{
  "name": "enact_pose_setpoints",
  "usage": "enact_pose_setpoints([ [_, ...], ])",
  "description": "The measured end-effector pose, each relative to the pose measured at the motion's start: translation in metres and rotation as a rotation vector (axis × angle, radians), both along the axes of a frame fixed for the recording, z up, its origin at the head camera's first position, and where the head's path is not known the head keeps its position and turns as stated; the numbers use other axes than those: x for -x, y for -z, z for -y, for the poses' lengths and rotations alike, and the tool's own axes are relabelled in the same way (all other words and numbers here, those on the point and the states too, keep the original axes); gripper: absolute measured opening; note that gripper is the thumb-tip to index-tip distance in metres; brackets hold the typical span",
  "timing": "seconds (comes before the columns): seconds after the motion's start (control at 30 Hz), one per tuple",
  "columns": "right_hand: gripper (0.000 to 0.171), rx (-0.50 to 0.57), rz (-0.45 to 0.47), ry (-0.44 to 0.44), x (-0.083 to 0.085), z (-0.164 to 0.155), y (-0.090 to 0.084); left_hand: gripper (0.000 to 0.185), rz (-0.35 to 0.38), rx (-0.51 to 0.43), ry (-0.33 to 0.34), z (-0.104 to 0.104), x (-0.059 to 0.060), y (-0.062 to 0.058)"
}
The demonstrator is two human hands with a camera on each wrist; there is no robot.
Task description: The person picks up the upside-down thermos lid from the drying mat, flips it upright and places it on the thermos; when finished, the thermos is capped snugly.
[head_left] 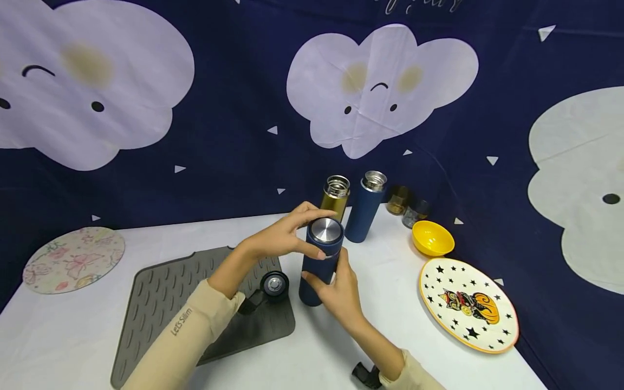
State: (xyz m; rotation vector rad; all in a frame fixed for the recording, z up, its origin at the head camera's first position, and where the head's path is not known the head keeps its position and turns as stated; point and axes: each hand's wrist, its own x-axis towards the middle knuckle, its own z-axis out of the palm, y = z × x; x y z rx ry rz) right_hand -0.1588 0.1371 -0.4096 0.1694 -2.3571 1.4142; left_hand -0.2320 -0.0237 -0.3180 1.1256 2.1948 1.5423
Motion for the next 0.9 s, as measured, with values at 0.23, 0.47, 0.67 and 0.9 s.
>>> enact_pose_setpoints([
  [0.23, 0.067, 0.01, -0.004, -0.007, 0.001, -0.002, -0.001, 0.094, -0.136, -0.033, -0.275, -0.025, -0.02, 0.014],
  [0.47, 0.071, 0.033, 0.023, -0.024, 0.001, -0.001, 0.0, 0.083, 0.075, -0.293, -0.118, -0.014, -0.007, 0.034],
  [0.67, 0.07, 0.031, 0.014, -0.033, 0.002, 0.0, 0.001, 0.102, 0.032, -0.281, -0.143, -0.014, -0.008, 0.039],
  [0.9, 0.072, 0.045, 0.024, -0.031, 0.001, -0.002, 0.0, 0.072, 0.141, -0.383, -0.072, -0.015, -0.008, 0.039],
])
